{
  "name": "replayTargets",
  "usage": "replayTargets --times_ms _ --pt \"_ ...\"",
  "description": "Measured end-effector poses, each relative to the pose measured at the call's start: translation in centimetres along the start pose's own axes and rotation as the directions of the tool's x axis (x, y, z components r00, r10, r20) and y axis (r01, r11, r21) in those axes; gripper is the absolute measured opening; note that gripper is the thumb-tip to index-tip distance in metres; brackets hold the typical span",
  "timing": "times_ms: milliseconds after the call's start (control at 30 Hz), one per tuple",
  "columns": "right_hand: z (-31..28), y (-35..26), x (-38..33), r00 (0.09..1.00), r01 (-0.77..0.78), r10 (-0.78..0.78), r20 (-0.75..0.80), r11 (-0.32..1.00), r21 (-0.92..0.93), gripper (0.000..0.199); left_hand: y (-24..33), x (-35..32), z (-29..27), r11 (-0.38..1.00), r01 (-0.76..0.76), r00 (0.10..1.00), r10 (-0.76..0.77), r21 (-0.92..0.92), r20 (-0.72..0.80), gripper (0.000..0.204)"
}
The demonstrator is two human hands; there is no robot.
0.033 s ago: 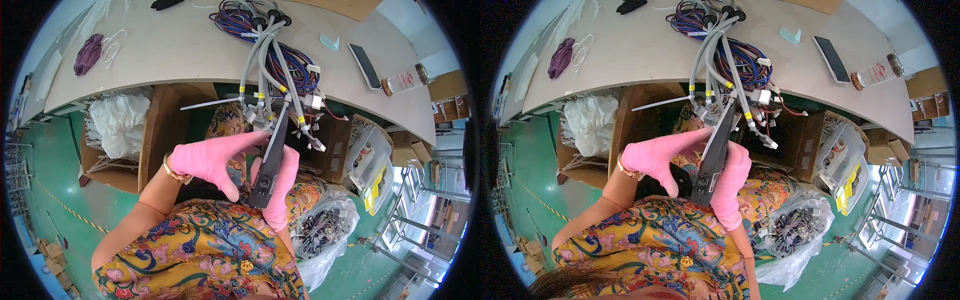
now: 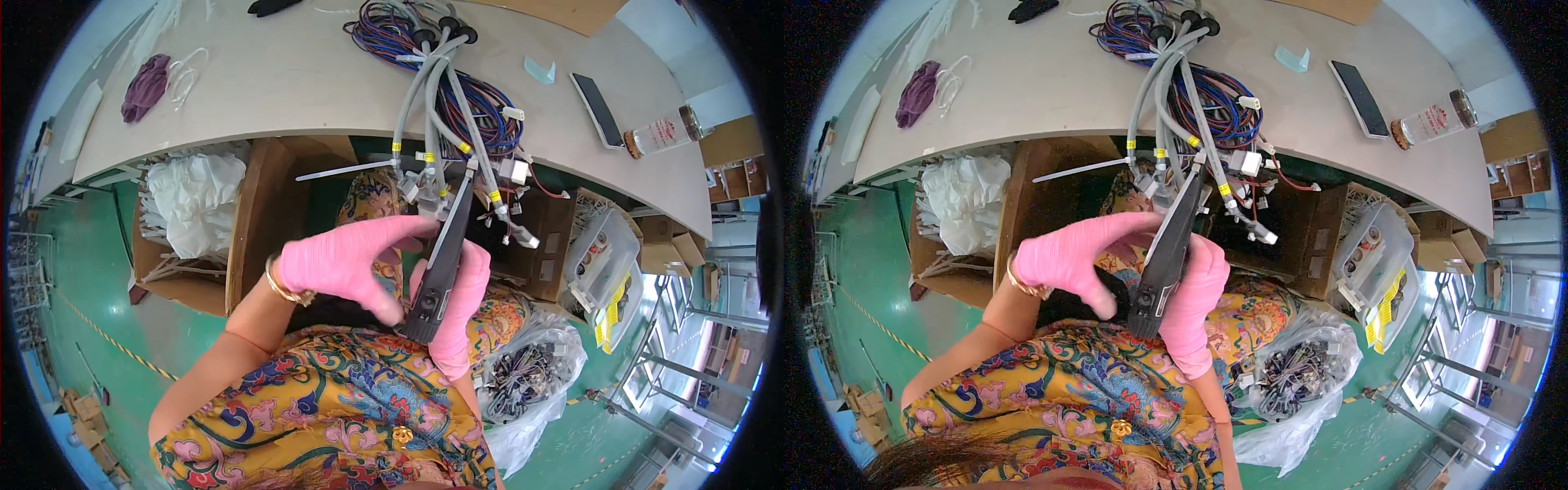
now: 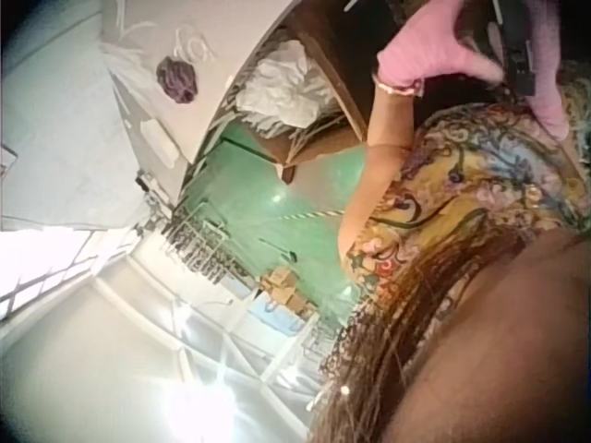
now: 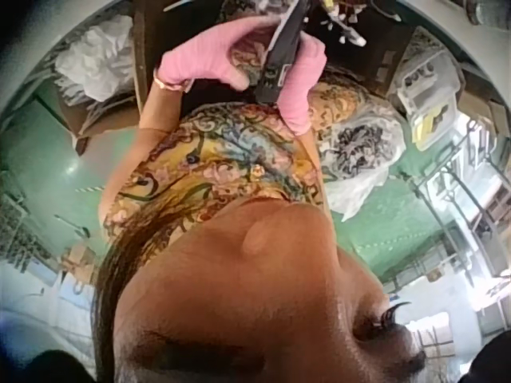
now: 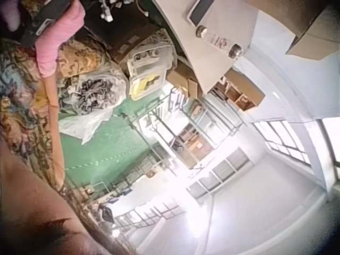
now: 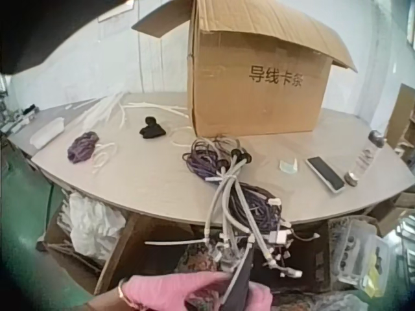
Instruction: Assembling, inspecting, and bundling wire harnesses at an electronics manufacturing workstation.
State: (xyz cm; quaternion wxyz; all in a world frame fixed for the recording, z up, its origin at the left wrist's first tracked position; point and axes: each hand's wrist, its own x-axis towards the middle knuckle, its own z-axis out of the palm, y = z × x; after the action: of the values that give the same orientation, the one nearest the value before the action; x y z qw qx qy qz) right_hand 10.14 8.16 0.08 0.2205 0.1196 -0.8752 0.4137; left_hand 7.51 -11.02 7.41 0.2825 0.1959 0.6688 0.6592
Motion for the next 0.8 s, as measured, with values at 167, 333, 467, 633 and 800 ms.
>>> replayTargets --times_ms 167,333,467,633,800 --pt "-0.7 -1.5 0.0 0.993 0.12 -0.116 0.029 0.972 -0.203 0.05 -0.1 0.6 2.6 0.813 0.088 0.872 0.216 0.576 -0.438 0.028" --pt "-1.4 -1.0 -0.5 0.996 0.088 -0.083 0.034 0.974 -0.207 0.05 0.5 -0.6 1.5 0.93 0.135 0.914 0.016 0.342 -0.405 0.029" --pt "-2.6 0.1 -1.5 0.982 -0.19 0.177 0.069 0.913 0.36 0.047 2.8 -5.9 -1.7 0.91 0.353 0.892 -0.257 0.216 -0.372 0.033" --pt "-7.2 -2.3 -1.7 0.795 -0.597 0.505 0.335 0.556 0.579 0.04 -0.8 -10.0 -5.1 0.194 0.709 0.705 -0.177 0.678 -0.686 0.032" --pt "-8.7 -1.5 -2.1 0.762 -0.641 0.472 0.444 0.45 0.621 0.061 -2.9 -3.5 -7.3 0.925 0.259 0.714 0.01 0.277 -0.701 0.036"
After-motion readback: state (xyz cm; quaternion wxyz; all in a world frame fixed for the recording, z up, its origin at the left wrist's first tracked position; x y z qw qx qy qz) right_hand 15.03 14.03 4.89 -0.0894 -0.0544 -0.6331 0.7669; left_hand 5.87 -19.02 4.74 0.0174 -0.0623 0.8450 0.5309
